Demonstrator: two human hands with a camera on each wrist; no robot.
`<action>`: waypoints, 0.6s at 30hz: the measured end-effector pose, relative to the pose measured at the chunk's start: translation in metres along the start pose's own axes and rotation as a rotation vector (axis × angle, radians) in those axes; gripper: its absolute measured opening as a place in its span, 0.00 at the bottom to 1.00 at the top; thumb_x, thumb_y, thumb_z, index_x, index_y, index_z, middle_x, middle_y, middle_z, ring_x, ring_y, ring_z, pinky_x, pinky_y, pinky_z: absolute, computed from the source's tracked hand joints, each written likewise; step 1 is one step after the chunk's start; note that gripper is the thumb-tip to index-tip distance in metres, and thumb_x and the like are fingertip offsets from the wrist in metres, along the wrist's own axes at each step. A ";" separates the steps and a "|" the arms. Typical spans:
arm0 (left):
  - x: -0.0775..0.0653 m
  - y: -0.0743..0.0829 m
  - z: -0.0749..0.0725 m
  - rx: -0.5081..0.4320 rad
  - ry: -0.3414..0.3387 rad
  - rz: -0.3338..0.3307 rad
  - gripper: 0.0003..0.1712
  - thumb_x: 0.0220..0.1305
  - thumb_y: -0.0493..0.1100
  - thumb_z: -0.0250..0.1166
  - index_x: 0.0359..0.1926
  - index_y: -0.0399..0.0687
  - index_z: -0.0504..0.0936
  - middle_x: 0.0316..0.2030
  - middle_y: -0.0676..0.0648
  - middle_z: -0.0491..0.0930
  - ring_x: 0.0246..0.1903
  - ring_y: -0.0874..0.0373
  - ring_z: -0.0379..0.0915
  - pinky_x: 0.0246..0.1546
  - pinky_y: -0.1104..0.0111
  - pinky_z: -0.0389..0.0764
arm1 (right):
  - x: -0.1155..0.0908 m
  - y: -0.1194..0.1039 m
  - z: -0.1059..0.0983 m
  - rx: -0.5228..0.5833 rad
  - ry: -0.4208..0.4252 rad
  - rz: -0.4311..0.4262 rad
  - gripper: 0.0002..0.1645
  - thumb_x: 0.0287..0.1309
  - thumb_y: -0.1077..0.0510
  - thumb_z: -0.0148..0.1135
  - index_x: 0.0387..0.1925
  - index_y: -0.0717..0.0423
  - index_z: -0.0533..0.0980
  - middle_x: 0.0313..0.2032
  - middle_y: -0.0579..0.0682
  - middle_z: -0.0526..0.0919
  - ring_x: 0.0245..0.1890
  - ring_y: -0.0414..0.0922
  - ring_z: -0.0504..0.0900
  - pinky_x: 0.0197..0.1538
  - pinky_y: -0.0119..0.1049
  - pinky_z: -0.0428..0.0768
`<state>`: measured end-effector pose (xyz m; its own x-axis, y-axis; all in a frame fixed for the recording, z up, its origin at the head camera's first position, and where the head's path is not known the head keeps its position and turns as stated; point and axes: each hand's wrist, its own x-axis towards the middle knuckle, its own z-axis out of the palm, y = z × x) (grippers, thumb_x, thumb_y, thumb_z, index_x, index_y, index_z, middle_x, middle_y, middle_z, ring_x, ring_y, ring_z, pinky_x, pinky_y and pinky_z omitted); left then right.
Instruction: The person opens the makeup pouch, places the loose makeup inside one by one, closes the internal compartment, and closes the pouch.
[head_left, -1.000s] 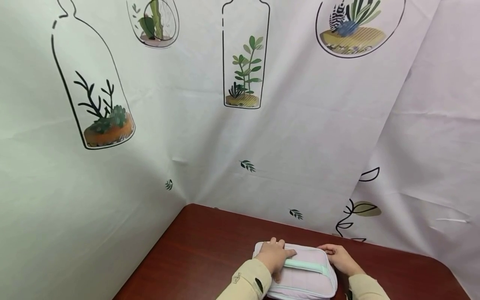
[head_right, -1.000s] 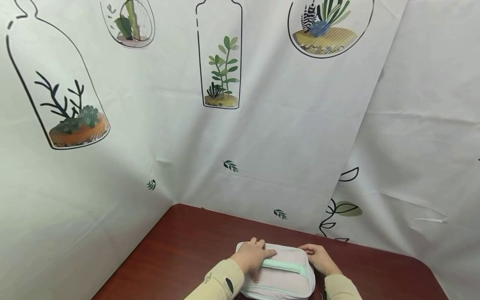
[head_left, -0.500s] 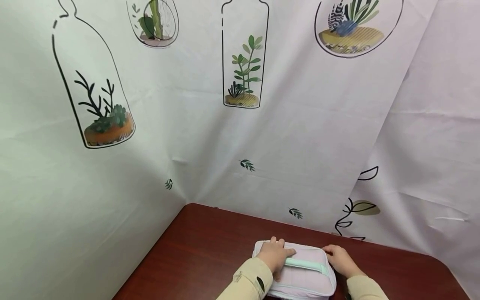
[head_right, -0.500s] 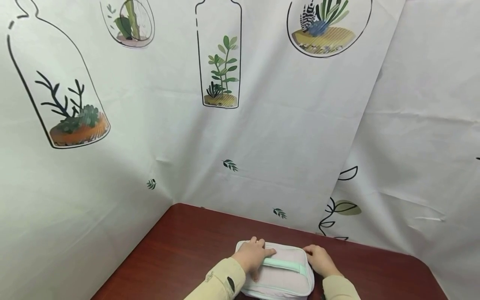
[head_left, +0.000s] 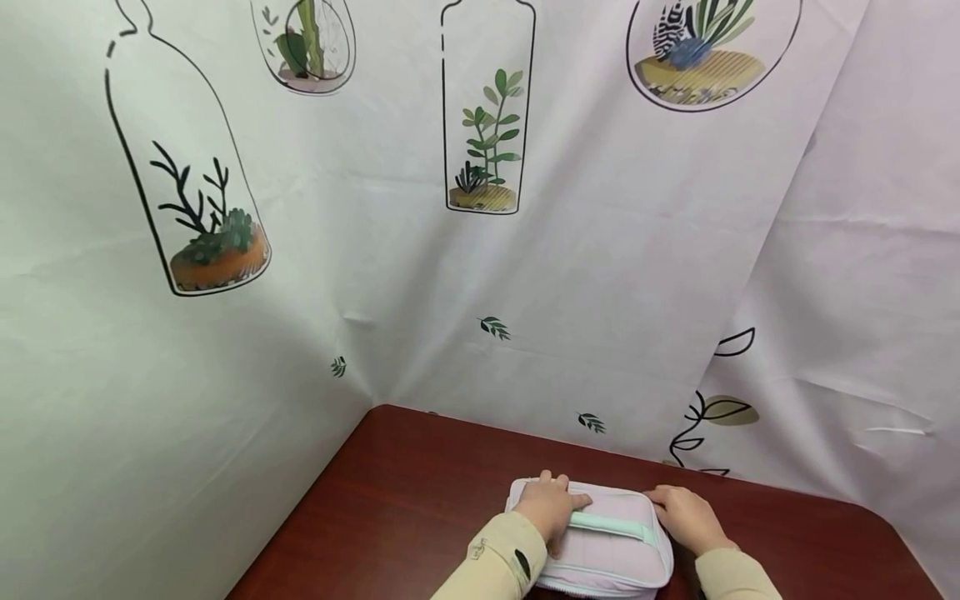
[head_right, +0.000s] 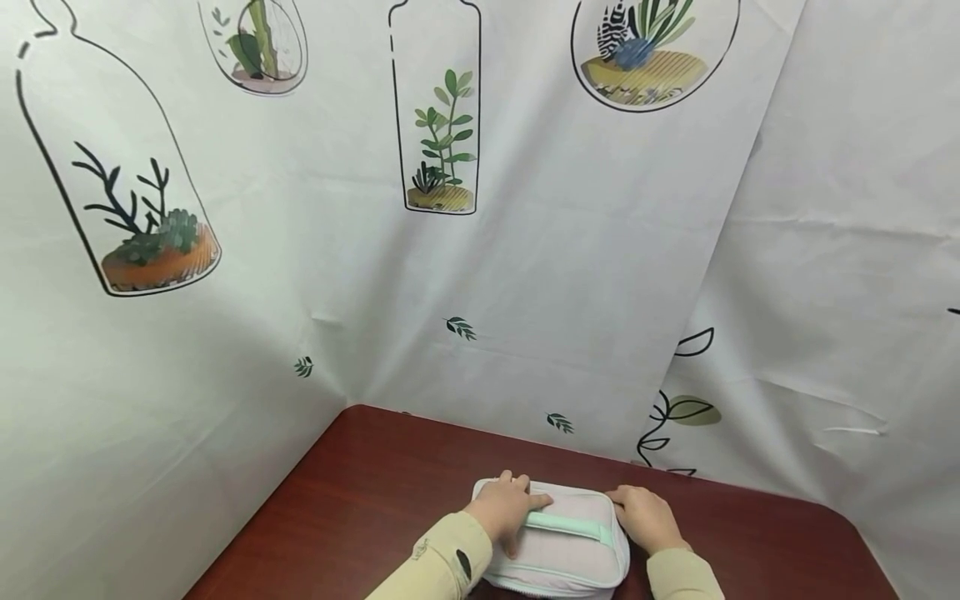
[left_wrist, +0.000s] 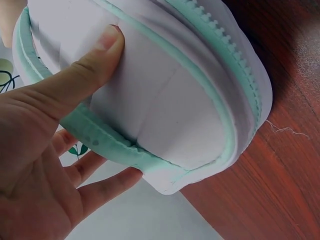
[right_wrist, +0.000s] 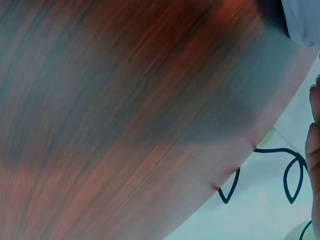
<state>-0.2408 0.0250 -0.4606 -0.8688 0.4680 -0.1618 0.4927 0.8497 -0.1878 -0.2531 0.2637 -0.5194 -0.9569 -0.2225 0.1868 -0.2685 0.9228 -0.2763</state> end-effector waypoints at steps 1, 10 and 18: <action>0.000 0.000 0.000 0.005 0.002 0.002 0.60 0.16 0.52 0.82 0.58 0.89 0.65 0.47 0.59 0.70 0.44 0.59 0.63 0.35 0.68 0.72 | 0.000 0.001 0.000 -0.008 0.001 -0.002 0.06 0.49 0.59 0.65 0.31 0.49 0.84 0.29 0.40 0.79 0.35 0.46 0.80 0.39 0.48 0.76; -0.003 0.000 -0.003 0.001 0.001 0.001 0.59 0.18 0.53 0.82 0.58 0.90 0.65 0.48 0.59 0.70 0.43 0.58 0.63 0.28 0.69 0.72 | -0.009 0.005 -0.004 -0.056 -0.001 0.002 0.08 0.49 0.59 0.65 0.34 0.54 0.84 0.32 0.45 0.82 0.36 0.48 0.81 0.40 0.48 0.76; -0.003 -0.001 -0.002 -0.018 0.013 -0.001 0.59 0.17 0.53 0.82 0.58 0.88 0.66 0.48 0.58 0.70 0.44 0.57 0.63 0.26 0.69 0.72 | -0.018 0.009 -0.007 -0.023 -0.011 0.022 0.05 0.50 0.59 0.66 0.32 0.52 0.83 0.31 0.43 0.82 0.35 0.45 0.80 0.40 0.46 0.76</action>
<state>-0.2385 0.0230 -0.4580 -0.8700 0.4700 -0.1491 0.4908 0.8544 -0.1703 -0.2377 0.2787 -0.5184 -0.9636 -0.2058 0.1708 -0.2453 0.9345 -0.2581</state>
